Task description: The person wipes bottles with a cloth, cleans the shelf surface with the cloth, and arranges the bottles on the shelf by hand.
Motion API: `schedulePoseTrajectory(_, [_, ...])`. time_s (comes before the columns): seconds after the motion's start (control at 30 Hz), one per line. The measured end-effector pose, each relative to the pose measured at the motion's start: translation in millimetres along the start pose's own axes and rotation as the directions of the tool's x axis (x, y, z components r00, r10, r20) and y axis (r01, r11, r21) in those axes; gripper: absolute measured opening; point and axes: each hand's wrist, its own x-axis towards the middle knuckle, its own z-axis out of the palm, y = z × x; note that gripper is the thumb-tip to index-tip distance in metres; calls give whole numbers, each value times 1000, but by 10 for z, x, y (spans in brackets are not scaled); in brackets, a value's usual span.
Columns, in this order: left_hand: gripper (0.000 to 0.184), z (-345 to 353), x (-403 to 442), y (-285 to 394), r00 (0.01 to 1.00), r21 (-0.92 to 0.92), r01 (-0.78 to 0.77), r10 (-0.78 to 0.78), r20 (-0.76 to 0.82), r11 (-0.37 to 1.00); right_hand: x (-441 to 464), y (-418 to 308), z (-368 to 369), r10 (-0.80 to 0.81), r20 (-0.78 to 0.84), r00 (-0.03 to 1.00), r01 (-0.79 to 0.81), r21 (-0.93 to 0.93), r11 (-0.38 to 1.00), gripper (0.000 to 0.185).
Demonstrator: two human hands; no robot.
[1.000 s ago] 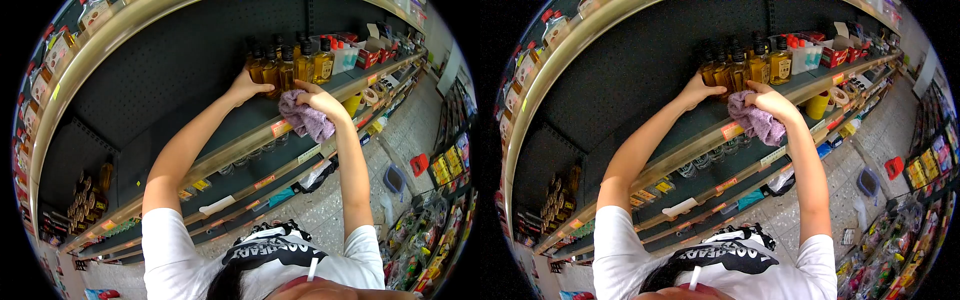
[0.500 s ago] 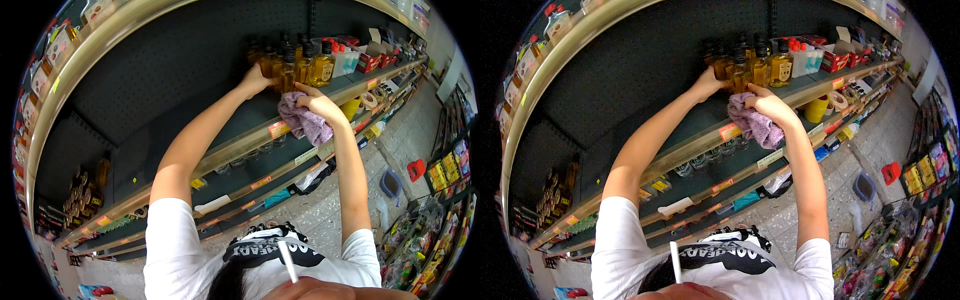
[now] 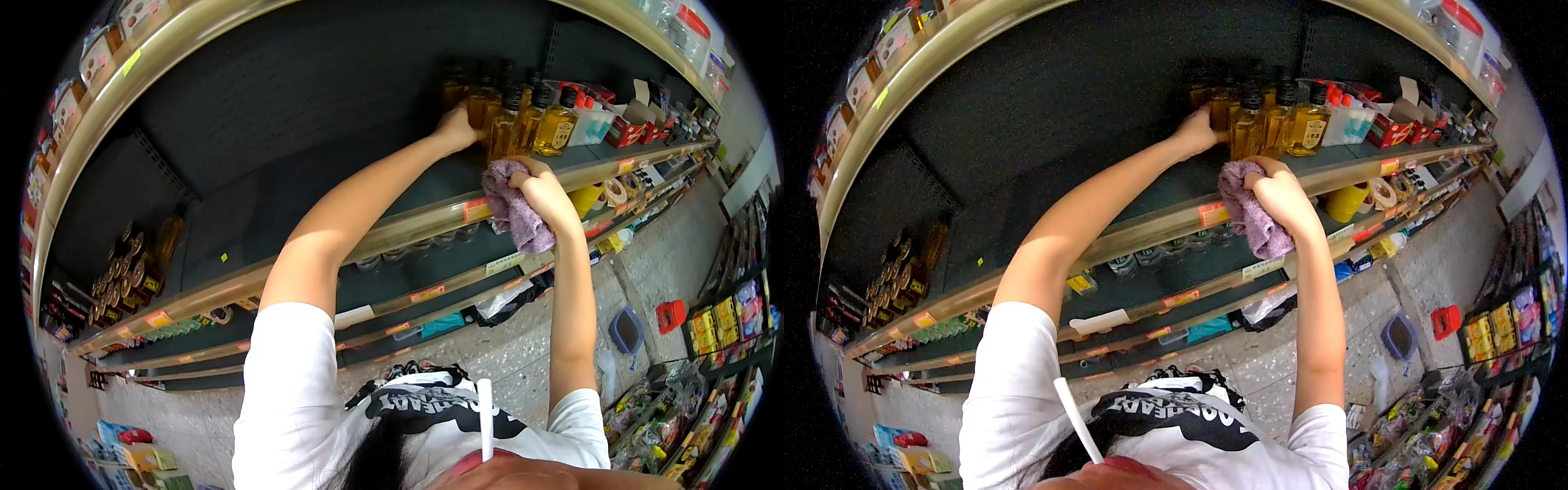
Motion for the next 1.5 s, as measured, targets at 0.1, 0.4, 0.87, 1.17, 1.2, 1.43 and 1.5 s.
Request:
schedulePoseTrajectory(0.1, [77,-141,-246,238,991,100,112,-119,61,989,-58,-113,75,-56,-4,998,56,-71,996,56])
schedulePoseTrajectory(0.4, [81,-811,-1034,360,985,197,26,-59,164,980,397,166,-15,11,133,991,-15,28,999,60])
schedulePoseTrajectory(0.87, [56,-3293,-2855,51,900,614,407,-184,-394,677,104,-754,1328,-611,-253,750,653,140,744,39])
schedulePoseTrajectory(1.17, [55,-4596,-3499,-918,569,588,802,-432,-699,105,29,-840,1662,-576,-54,816,541,-281,793,34])
schedulePoseTrajectory(1.2, [54,-4599,-3512,-915,561,585,806,-439,-702,96,37,-828,1668,-577,-59,814,540,-285,792,34])
schedulePoseTrajectory(1.43, [54,-4725,-3498,-1027,497,590,804,-630,-596,75,7,-835,1657,-553,-56,831,513,-306,802,34])
schedulePoseTrajectory(1.5, [56,-4713,-3476,-970,482,599,799,-649,-589,49,12,-825,1659,-556,-58,829,514,-311,799,34])
